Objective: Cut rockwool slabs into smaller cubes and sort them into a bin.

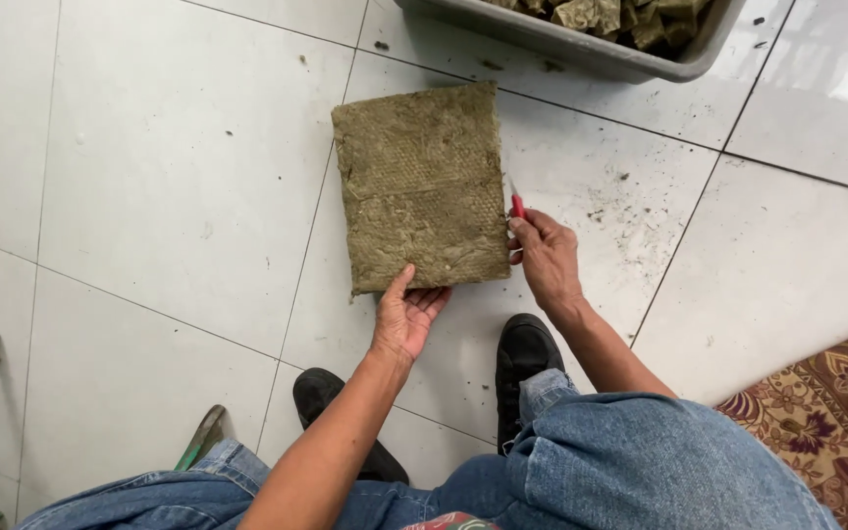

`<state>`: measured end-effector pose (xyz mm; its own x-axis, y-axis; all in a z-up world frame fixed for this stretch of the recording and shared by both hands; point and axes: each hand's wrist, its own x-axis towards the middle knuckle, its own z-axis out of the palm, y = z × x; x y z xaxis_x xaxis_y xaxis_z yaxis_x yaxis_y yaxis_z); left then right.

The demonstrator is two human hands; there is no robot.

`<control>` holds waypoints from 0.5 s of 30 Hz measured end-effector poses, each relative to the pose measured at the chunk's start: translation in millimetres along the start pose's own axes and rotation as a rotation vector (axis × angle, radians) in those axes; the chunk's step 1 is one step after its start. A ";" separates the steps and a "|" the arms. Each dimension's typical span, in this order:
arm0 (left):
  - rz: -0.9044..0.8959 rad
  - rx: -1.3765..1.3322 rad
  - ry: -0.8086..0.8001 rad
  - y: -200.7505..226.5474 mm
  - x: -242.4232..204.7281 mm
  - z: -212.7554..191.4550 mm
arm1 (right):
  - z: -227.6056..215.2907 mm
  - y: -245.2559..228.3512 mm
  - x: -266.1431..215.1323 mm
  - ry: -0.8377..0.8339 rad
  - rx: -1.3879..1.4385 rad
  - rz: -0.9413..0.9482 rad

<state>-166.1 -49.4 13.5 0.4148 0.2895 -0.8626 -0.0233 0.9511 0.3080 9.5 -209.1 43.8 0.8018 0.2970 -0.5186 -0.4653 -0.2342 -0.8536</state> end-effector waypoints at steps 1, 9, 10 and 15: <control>0.000 0.011 -0.016 0.8 -0.8 1.2 | 1.4 4.3 1.7 -0.029 0.022 -0.027; -0.426 0.465 0.158 -4.0 -19.6 77.9 | 2.2 -36.1 3.1 0.019 -0.068 -0.134; 0.111 0.996 0.084 13.4 -24.0 116.0 | 3.9 -42.4 7.5 0.026 -0.172 -0.216; 1.328 1.776 -0.108 67.2 49.9 179.6 | 22.5 -49.0 35.8 0.016 -0.544 -0.578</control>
<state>16.4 9.7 63.2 0.8990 0.4291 0.0874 0.3273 -0.7911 0.5168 52.6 -166.2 65.9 0.8675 0.4974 0.0031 0.2712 -0.4677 -0.8412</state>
